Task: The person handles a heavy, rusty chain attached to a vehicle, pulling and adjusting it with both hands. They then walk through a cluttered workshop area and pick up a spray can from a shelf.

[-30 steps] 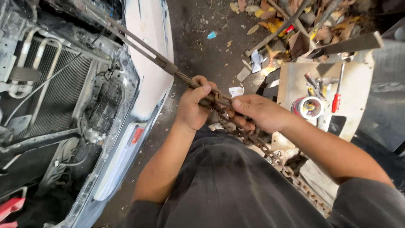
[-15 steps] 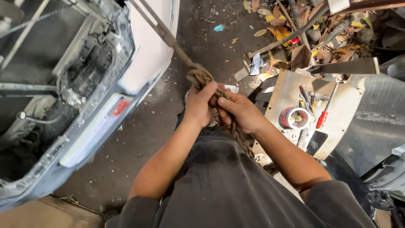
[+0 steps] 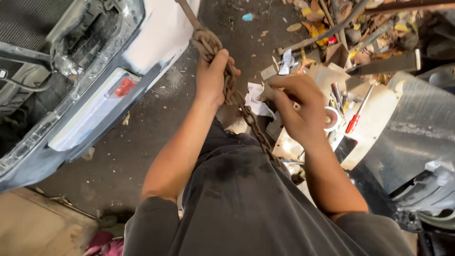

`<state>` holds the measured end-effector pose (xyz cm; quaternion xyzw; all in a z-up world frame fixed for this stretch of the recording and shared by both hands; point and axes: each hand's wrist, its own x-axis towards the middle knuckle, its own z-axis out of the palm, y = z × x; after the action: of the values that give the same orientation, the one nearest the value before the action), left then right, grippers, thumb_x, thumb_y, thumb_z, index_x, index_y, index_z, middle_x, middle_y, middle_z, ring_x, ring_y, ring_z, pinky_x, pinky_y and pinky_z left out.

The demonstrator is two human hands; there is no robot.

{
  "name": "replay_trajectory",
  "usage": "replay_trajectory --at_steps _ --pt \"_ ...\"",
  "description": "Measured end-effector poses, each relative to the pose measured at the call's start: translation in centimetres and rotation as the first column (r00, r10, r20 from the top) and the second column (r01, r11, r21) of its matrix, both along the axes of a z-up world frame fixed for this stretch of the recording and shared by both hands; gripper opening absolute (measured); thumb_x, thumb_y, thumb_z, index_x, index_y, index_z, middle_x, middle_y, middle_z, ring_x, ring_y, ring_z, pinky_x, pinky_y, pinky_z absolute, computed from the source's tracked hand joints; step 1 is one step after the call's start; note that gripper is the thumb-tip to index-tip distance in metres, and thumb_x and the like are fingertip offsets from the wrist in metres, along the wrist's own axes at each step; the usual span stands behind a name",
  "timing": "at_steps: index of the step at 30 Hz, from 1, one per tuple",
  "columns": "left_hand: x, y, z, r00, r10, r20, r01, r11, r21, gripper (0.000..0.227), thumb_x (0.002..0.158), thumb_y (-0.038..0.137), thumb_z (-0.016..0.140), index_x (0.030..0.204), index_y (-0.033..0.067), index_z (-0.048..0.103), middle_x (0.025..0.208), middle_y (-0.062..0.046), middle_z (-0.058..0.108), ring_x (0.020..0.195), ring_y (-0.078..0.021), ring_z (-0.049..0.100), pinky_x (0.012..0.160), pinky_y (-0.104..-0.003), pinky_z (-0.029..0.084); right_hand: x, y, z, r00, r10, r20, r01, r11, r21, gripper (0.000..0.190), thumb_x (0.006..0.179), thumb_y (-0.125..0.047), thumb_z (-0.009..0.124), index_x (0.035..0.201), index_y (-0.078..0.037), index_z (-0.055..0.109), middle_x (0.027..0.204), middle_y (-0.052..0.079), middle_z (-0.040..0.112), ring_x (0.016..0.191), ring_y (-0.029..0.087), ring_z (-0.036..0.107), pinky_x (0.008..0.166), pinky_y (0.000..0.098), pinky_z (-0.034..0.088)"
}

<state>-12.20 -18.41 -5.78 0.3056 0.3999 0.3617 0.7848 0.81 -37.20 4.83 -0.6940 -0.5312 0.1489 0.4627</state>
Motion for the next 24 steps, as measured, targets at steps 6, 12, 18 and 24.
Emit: replay_trajectory --at_steps 6,12,18,24 --pt "0.2 0.6 -1.3 0.999 -0.025 0.02 0.025 1.0 -0.019 0.019 0.097 0.02 0.069 0.104 0.0062 0.059 0.087 -0.008 0.068 0.075 -0.0188 0.069 0.065 -0.035 0.058 -4.1 8.2 -5.8 0.92 -0.106 -0.377 -0.017 0.951 -0.309 0.039 0.094 -0.033 0.069 0.118 -0.002 0.07 0.097 0.012 0.074 0.082 0.02 0.073 0.072 0.033 0.056" --pt "-0.7 1.8 -1.7 0.993 -0.079 -0.086 0.082 0.996 0.027 0.021 0.097 0.023 0.072 0.107 0.0066 0.062 0.091 -0.006 0.071 0.076 -0.0145 0.064 0.062 -0.031 0.053 -3.8 10.0 -11.4 0.834 0.028 -0.55 -0.196 0.948 -0.25 0.036 0.098 -0.03 0.071 0.114 0.002 0.068 0.093 0.017 0.071 0.081 0.018 0.063 0.072 0.0368 0.054" --pt "-2.5 2.6 -3.5 0.971 -0.238 -0.026 0.239 0.958 0.158 0.025 0.103 0.023 0.071 0.115 0.0045 0.061 0.101 -0.012 0.071 0.097 -0.0228 0.072 0.089 -0.037 0.062 -5.6 10.8 -13.2 0.896 0.094 -0.435 -0.126 0.991 -0.046 0.044 0.097 -0.027 0.066 0.13 -0.001 0.055 0.107 0.019 0.075 0.095 0.03 0.075 0.082 0.0415 0.059" --pt "-4.1 2.6 -4.5 0.92 -0.374 0.112 0.376 0.927 0.007 0.048 0.103 0.045 0.063 0.126 0.0033 0.058 0.134 -0.023 0.067 0.124 -0.0334 0.067 0.109 -0.046 0.057 -6.9 11.8 -14.0 0.957 -0.009 -0.289 -0.034 0.989 -0.143 0.045 0.091 -0.034 0.066 0.124 -0.006 0.053 0.096 0.022 0.074 0.088 0.043 0.072 0.072 0.0493 0.056"
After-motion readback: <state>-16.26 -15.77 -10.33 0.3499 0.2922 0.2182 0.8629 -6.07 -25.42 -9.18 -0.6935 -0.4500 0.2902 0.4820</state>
